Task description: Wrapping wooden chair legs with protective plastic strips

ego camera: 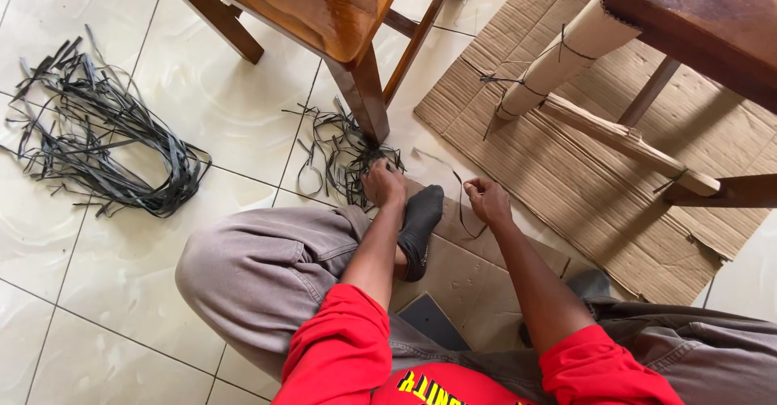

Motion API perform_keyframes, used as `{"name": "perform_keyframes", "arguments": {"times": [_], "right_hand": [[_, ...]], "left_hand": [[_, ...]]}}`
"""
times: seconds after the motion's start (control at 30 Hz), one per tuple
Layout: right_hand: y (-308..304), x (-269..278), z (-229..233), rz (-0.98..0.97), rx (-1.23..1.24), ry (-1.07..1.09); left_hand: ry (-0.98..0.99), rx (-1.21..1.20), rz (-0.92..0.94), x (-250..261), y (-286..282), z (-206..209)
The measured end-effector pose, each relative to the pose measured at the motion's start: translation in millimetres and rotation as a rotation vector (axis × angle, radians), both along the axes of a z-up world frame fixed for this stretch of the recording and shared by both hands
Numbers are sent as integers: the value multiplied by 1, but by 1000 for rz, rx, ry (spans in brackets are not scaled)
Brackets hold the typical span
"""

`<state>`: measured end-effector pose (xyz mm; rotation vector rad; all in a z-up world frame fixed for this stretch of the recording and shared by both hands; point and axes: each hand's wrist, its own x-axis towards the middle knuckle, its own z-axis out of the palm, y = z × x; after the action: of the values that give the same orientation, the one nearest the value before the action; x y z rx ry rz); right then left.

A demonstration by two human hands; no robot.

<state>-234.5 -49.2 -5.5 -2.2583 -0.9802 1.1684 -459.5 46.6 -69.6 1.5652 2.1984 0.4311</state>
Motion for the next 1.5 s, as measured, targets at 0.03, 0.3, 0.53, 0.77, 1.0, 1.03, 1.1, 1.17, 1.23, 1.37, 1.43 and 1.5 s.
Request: {"name": "perform_keyframes", "arguments": {"times": [0.03, 0.3, 0.53, 0.77, 1.0, 1.03, 1.1, 1.17, 1.23, 1.37, 1.43, 1.5], "right_hand": [[-2, 1, -1, 1, -2, 0], [-1, 2, -7, -13, -3, -16], [-6, 4, -1, -3, -41, -33], [-12, 13, -12, -17, -16, -43], [1, 20, -17, -142, 43, 7], [4, 15, 1, -146, 46, 8], [4, 7, 38, -325, 228, 226], [10, 12, 47, -377, 264, 339], [14, 16, 57, -425, 299, 452], [22, 18, 78, -449, 293, 600], [24, 18, 87, -424, 254, 625], [25, 18, 95, -436, 203, 715]], "left_hand": [[0, -2, 1, 2, 0, 14], [-344, 75, -82, 9, 4, 36], [-311, -296, -263, 2, 29, -10], [-298, 211, -185, 31, 14, 31], [-926, 103, -309, 69, -3, 130], [-925, 104, -314, 72, 1, 134], [-1243, -82, -222, 78, 4, 142], [-1329, -118, -222, 84, 10, 128], [-1415, -155, -219, 88, 13, 122], [-1427, -193, -305, 92, 12, 133], [-1418, -206, -341, 94, 6, 142], [-1359, -269, -439, 94, -3, 153]]}}
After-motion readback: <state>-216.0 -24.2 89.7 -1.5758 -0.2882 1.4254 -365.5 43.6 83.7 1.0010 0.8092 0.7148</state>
